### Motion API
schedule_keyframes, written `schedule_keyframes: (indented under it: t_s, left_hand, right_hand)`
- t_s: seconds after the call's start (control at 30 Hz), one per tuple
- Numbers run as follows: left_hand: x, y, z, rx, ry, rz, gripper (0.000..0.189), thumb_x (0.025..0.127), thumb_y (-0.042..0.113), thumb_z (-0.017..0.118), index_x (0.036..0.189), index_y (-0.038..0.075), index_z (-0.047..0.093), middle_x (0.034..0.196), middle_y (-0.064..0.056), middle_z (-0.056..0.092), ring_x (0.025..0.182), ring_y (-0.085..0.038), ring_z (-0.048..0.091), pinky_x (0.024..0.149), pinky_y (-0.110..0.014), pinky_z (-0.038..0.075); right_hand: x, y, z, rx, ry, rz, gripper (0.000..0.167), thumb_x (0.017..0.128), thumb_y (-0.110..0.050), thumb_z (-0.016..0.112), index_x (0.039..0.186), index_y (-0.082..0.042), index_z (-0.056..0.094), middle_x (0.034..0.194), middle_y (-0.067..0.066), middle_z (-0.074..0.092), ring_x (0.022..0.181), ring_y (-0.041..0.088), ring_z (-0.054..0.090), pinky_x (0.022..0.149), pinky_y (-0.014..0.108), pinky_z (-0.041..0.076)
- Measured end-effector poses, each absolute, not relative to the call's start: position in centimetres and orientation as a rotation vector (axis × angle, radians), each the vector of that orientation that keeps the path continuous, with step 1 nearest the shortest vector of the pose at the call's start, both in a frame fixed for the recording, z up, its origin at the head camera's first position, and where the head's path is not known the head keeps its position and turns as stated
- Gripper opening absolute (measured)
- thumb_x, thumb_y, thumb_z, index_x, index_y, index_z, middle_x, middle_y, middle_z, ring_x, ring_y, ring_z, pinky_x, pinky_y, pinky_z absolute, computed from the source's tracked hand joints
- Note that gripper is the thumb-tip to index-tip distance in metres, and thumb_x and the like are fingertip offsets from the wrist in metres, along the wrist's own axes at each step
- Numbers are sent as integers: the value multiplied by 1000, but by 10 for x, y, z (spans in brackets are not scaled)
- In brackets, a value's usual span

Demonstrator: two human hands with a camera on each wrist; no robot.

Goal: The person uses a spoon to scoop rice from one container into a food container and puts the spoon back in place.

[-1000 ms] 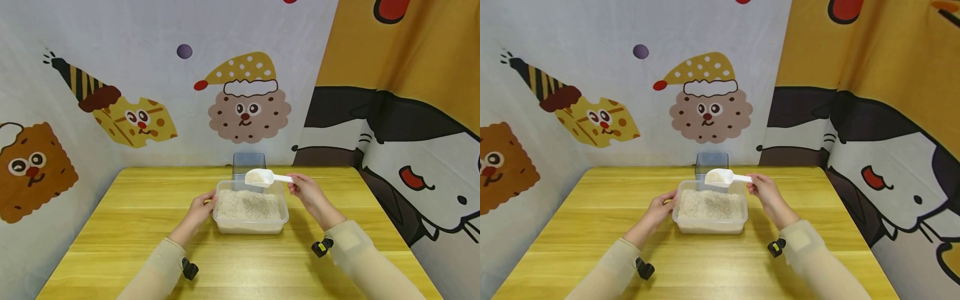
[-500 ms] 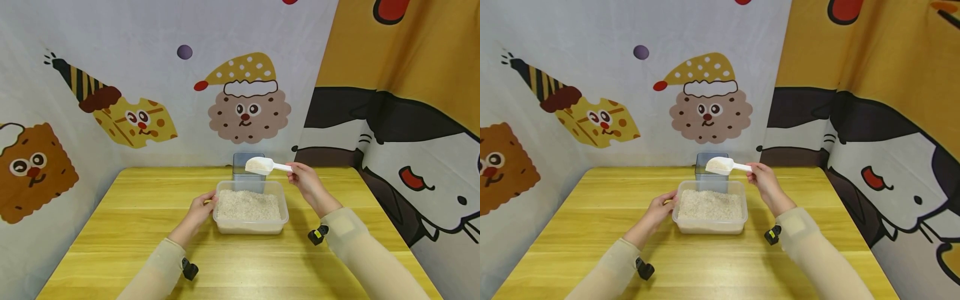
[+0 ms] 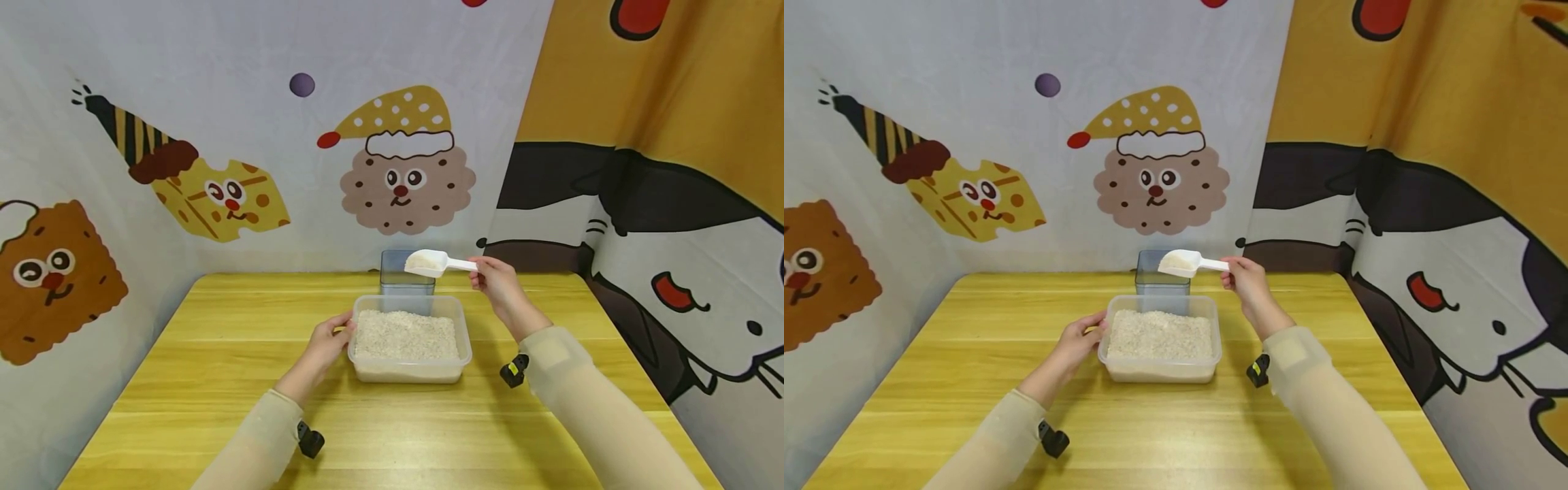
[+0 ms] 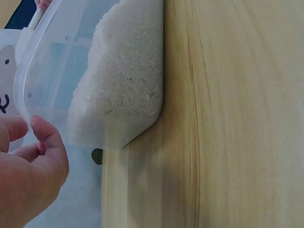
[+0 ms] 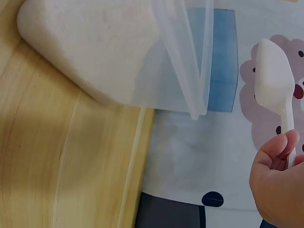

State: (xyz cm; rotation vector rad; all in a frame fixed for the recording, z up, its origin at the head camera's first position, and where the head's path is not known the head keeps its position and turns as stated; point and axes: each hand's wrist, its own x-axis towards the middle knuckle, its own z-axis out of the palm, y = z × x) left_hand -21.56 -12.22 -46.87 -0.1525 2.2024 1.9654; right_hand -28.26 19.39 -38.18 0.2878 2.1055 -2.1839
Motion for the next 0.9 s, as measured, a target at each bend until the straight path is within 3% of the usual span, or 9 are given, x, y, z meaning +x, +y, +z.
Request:
schedule_keyframes:
  t_s: [0.33, 0.9]
  left_hand:
    - [-217, -122, -470, -150, 2203, 1987, 41, 98, 12, 50, 138, 4, 48, 123, -14, 49, 94, -17, 54, 73, -21, 47]
    - [-217, -123, -472, -166, 2193, 1966, 42, 99, 14, 49, 140, 5, 46, 128, -14, 49, 108, -24, 53, 82, -27, 49]
  right_hand:
    - [-292, 193, -386, 283, 2211, -2170, 33, 102, -13, 38, 123, 9, 51, 69, -3, 56, 62, 6, 50, 63, 19, 47]
    - [-295, 188, -386, 197, 2545, -1960, 30, 102, -14, 42, 117, 5, 59, 74, 2, 58, 59, 6, 52, 61, 20, 49]
